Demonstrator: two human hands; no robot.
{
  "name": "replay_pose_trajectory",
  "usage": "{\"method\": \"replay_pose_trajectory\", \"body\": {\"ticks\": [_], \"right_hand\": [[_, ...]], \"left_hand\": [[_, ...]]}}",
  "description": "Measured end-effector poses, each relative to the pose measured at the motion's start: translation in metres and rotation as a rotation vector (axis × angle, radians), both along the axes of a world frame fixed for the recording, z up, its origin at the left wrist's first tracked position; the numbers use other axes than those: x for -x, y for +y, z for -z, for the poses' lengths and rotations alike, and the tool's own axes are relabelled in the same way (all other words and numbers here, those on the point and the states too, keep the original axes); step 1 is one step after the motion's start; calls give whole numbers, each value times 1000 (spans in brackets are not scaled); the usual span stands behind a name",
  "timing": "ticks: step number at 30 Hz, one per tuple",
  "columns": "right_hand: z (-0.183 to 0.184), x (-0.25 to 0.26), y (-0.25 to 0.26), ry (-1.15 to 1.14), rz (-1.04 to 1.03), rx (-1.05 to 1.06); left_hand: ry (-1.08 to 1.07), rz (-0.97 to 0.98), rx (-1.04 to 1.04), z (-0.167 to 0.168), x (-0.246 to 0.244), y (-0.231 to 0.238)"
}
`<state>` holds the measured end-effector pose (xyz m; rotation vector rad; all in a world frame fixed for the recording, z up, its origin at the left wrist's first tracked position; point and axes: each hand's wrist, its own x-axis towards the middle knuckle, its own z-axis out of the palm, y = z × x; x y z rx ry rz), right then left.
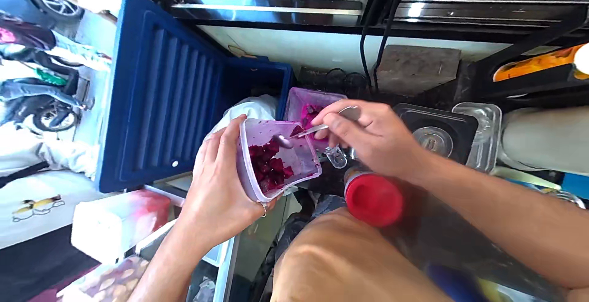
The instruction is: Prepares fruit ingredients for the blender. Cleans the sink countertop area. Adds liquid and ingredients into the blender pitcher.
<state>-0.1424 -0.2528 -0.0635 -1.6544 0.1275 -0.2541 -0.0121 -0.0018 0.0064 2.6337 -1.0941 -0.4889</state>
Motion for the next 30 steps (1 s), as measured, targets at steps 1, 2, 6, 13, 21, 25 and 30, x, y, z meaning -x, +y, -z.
{"method": "replay_pose_trajectory", "body": {"ticks": [1, 2, 6, 13, 21, 25, 30], "right_hand": [[3, -3, 9, 3, -25, -8], [10, -7, 17, 7, -54, 6], [29, -12, 19, 33, -51, 139], [-9, 5, -32, 54, 57, 106], [-48, -5, 61, 8, -108, 551], [-73, -32, 106, -168, -60, 672], [-31, -66, 205, 55, -75, 435]], "left_hand": [[-1, 5, -1, 0, 0, -1], [-3, 9, 0, 0, 1, -2], [-26, 2, -5, 0, 2, 0], [-21, -22, -3, 4, -5, 14], [-68, 53, 506, 56, 1, 70], [27, -87, 922, 97, 34, 142], [-165, -352, 1114, 107, 103, 273]]}}
